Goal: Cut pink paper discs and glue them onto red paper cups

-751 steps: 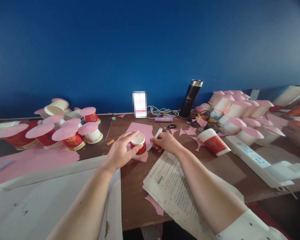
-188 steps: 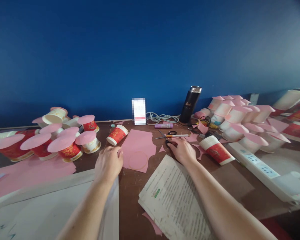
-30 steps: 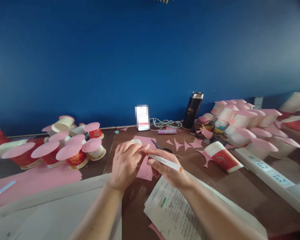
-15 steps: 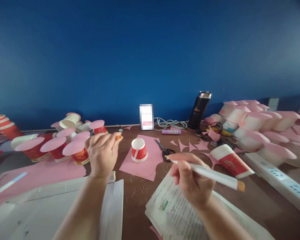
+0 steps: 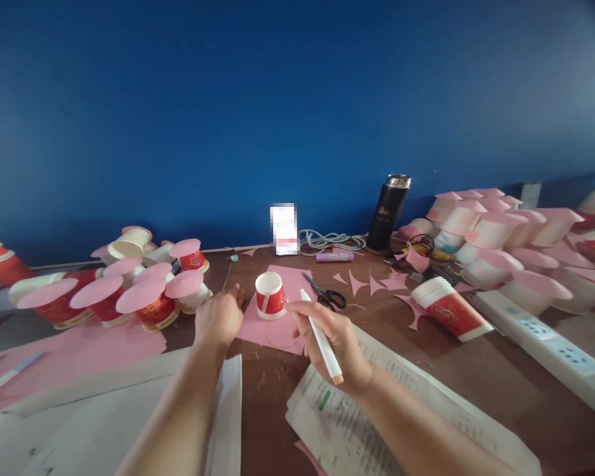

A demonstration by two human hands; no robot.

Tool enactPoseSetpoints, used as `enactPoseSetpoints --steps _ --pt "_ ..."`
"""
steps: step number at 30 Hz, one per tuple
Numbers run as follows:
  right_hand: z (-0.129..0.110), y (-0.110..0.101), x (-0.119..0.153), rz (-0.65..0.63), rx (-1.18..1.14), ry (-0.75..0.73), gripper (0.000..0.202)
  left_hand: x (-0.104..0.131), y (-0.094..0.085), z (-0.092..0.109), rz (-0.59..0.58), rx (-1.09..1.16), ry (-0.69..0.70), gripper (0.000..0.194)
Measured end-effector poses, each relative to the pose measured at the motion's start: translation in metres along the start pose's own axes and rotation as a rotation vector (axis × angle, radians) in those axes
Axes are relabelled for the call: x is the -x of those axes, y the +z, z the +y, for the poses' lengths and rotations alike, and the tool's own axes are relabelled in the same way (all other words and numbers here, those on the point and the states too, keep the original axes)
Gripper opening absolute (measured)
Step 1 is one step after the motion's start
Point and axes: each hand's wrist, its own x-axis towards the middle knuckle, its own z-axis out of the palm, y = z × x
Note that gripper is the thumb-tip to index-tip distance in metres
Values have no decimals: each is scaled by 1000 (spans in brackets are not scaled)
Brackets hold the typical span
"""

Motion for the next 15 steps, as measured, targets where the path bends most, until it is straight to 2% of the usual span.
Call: enactPoseSetpoints --steps 2,5,7,8,9,11,13,15 --pt "3 1 1 -10 -11 15 30 1 -1 0 39 21 -14 48" --pt "8 2 2 -15 -31 72 30 3 -4 2 231 122 13 45" --pt "8 3 1 3 -27 99 29 4 -7 6 378 317 65 42" --pt "8 3 0 24 -18 112 27 5 -8 9 415 451 94 42" --pt "7 3 -1 51 -7 126 25 5 -9 13 419 589 120 44" --pt "7 2 -3 105 18 157 22 7 -8 21 333 792 153 58" --pt "8 1 -5 145 46 177 21 9 -5 31 212 836 152 73" --pt "11 0 -6 156 67 185 25 12 -2 39 120 815 119 76"
